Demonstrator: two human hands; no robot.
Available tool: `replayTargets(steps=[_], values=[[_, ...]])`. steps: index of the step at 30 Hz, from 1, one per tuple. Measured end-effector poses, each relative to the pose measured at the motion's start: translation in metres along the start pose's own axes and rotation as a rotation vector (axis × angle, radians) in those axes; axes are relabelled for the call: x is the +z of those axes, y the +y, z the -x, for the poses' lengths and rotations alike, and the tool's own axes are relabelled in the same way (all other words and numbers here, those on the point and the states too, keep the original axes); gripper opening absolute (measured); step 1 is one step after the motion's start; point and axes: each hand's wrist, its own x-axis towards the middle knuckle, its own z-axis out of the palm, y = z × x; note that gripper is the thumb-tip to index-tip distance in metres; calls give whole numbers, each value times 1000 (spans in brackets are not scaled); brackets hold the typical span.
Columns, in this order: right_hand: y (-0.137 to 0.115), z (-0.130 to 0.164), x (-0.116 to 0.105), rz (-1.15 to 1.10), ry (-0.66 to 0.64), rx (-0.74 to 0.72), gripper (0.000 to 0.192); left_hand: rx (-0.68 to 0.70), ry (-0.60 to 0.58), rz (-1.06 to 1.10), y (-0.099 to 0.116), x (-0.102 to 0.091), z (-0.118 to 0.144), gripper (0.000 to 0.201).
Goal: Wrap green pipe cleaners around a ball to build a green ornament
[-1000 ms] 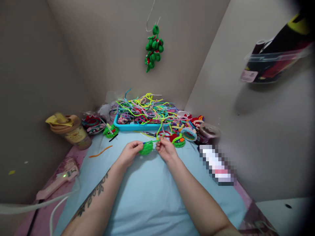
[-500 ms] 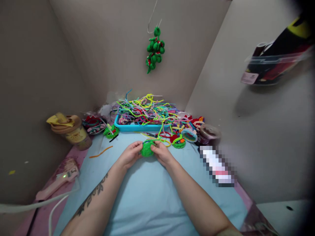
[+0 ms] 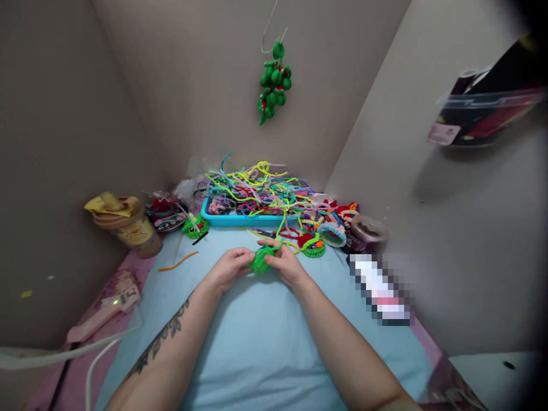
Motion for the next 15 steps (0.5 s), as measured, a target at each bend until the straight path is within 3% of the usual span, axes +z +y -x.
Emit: replayTargets(steps=[8, 15], values=[[3, 0, 4, 29, -5, -14, 46, 185, 89, -190, -2, 1, -6, 15], [10, -1, 5, 16, 165, -99, 27, 267, 103, -344, -1, 1, -5, 20]])
